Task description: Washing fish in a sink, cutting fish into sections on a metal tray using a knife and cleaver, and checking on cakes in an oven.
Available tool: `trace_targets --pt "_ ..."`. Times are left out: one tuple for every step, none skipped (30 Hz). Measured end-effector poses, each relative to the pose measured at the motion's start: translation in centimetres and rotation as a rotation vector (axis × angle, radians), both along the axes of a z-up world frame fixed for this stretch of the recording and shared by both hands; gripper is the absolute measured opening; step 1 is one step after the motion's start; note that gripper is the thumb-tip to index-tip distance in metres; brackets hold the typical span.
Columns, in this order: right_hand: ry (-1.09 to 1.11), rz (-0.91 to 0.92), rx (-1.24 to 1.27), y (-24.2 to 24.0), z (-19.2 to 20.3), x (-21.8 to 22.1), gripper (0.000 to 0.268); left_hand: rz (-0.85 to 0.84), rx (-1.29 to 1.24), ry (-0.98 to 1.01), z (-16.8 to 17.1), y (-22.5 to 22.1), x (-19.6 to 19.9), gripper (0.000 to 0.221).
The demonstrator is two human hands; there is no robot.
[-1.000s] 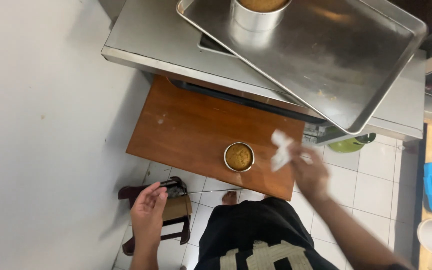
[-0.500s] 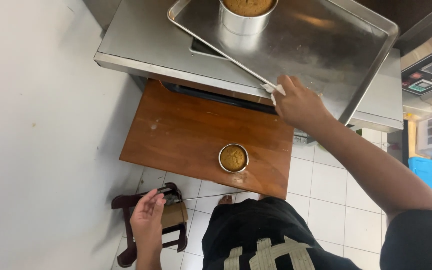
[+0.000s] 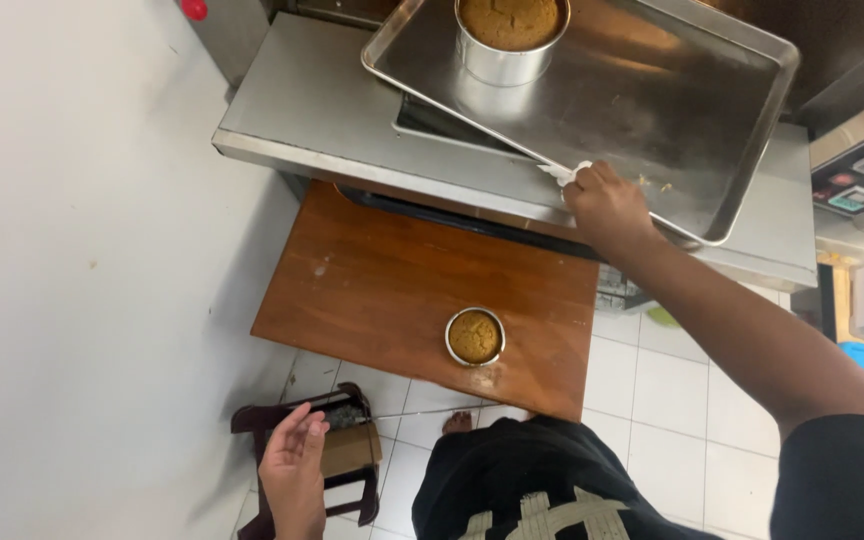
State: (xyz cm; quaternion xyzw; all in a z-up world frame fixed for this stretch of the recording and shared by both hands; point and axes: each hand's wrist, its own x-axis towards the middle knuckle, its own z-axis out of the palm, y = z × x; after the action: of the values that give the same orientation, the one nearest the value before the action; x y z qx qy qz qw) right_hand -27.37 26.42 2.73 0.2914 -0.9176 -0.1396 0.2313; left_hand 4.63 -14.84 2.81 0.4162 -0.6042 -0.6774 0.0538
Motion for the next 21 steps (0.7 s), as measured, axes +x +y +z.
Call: trace_targets --pt "0.004 0.016 0.001 0.4 0.3 -1.1 0.011 0.009 -0.013 -0.018 0.1 0.2 -0.1 0.041" --pt "0.009 0.032 0.003 0.9 0.7 -2.3 0.01 0.018 -0.025 -0.037 0.1 0.3 -0.3 0.041" --pt "0.015 0.035 0.002 1.5 0.5 -3.6 0.01 0.021 -0.025 -0.03 -1.5 0.2 -0.3 0.041" --pt "0.046 0.075 -0.024 2.1 0.4 -4.9 0.013 0.035 -0.037 0.022 -3.2 0.1 -0.2 0.04" --pt "0.077 0.118 -0.051 2.6 0.3 -6.3 0.016 0.052 -0.05 0.075 -4.9 0.0 -0.2 0.04" --pt "0.084 0.124 -0.053 3.0 0.4 -7.4 0.016 0.057 -0.052 0.082 -5.0 0.1 -0.4 0.04" --pt "0.088 0.121 -0.034 3.2 0.5 -8.4 0.009 0.064 -0.066 0.043 -5.2 0.2 -0.5 0.039" --pt "0.093 0.117 -0.015 3.5 0.5 -9.5 0.01 0.07 -0.079 0.004 -5.4 0.3 -0.7 0.038" --pt "0.099 0.123 -0.017 4.4 0.6 -10.9 0.01 0.077 -0.081 0.009 -5.0 0.7 -1.0 0.038" --pt "0.03 0.067 -0.015 5.2 0.7 -12.2 0.004 0.114 -0.077 -0.028 -4.6 1.1 -1.2 0.038" --pt "-0.039 0.01 -0.01 6.3 0.9 -13.5 0.012 0.15 -0.071 -0.066 -4.2 1.7 -1.4 0.039" --pt "-0.035 0.015 -0.009 7.1 0.8 -14.8 0.012 0.155 -0.069 -0.062 -3.4 1.8 -1.9 0.039" --pt "0.046 0.062 -0.011 7.8 0.6 -16.1 0.012 0.138 -0.037 -0.163 -2.6 1.9 -2.3 0.041" --pt "0.128 0.108 -0.013 8.4 0.4 -17.3 0.019 0.12 -0.005 -0.263 -1.8 2.0 -2.5 0.043" --pt "0.136 0.118 -0.015 7.3 0.7 -17.6 0.019 0.129 -0.005 -0.256 -4.6 1.6 -1.8 0.043" --pt "0.088 0.215 -0.037 6.1 1.0 -17.9 0.016 0.107 -0.025 -0.189 -7.3 1.1 -1.1 0.044" --pt "0.034 0.31 -0.057 5.0 1.2 -17.8 0.017 0.082 -0.045 -0.13 -10.0 0.7 -0.1 0.046" --pt "0.035 0.318 -0.057 3.5 1.4 -18.2 0.017 0.09 -0.044 -0.129 -9.1 1.2 -0.6 0.046" --pt "0.048 0.365 -0.039 2.2 1.7 -18.4 0.02 0.074 -0.056 -0.203 -8.2 1.5 -1.1 0.049" --pt "0.061 0.413 -0.022 0.8 2.0 -18.7 0.025 0.058 -0.067 -0.277 -7.3 1.8 -1.6 0.051" --pt "0.065 0.417 -0.024 -0.3 3.4 -18.2 0.025 0.063 -0.07 -0.273 -10.4 1.5 -1.0 0.051"
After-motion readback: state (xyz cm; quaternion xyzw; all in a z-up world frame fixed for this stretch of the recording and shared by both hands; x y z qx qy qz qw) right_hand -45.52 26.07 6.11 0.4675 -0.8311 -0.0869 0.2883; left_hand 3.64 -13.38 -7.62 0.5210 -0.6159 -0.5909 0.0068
